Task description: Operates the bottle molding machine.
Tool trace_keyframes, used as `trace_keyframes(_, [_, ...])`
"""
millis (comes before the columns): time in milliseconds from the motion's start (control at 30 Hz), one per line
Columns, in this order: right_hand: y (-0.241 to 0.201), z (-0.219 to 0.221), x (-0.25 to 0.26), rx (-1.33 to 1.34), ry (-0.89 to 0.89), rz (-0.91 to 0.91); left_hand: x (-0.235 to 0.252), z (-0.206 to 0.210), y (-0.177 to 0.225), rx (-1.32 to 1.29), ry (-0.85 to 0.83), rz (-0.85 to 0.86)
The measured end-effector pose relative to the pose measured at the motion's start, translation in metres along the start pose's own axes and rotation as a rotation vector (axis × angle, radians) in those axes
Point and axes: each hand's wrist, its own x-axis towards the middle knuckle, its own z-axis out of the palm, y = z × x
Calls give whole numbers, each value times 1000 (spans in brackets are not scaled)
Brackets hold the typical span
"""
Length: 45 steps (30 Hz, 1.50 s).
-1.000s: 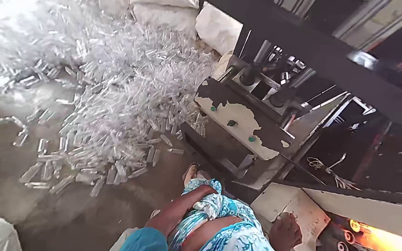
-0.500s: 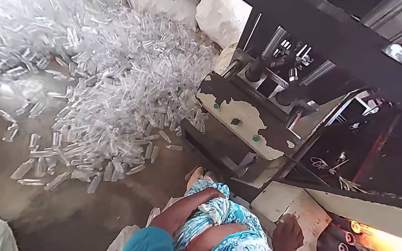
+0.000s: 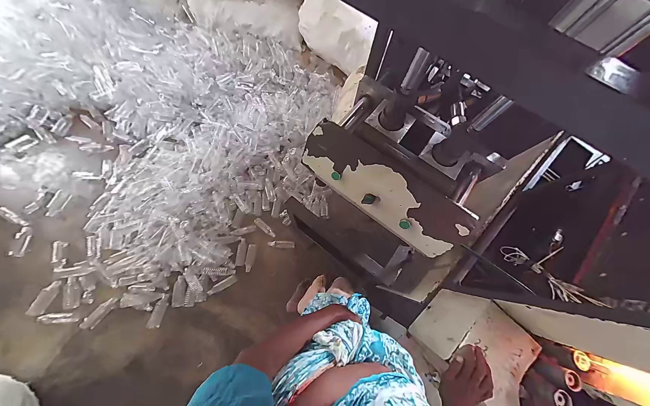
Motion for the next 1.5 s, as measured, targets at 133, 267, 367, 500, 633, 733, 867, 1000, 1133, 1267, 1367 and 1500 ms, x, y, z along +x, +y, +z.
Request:
trace_keyframes(133, [-2,-4,-1,-8,-32,16,-8,-15,-3,182,-60,85])
trace_keyframes(267, [-9,-9,3,-16,-83,45,-36,-45,-16,408,-90,243])
trace_keyframes(367, [-19,-16,3,-14,-130,90,-52,-69,-53,215,-33,229])
trace_keyframes(500, [-41,-18,9,-13,-176,240,-88,-103,-37,301,-91,47])
trace_keyframes(633, [-59,-30,21,41,-327,386,-75,-144,-92,411,-77,-96])
trace_keyframes(733, [-62,-46,33,85,-465,436,-96,-178,-121,422,36,-205])
trace_keyframes(867, [-67,-65,55,51,-657,495,-121,-210,-183,366,160,-221])
trace_keyframes(1000, [-67,-70,67,-39,-763,485,-155,-209,-211,332,198,-254])
trace_keyframes(1133, [-63,-71,66,-32,-751,447,-208,-171,-135,109,451,-350])
trace_keyframes(1267, [-59,-69,62,6,-717,435,-227,-145,-145,-144,604,-312])
trace_keyframes(1367, [-63,-65,58,20,-703,477,-214,-141,-129,133,456,-323])
trace_keyframes(1500, [-67,-69,62,21,-715,491,-209,-131,-132,169,459,-134])
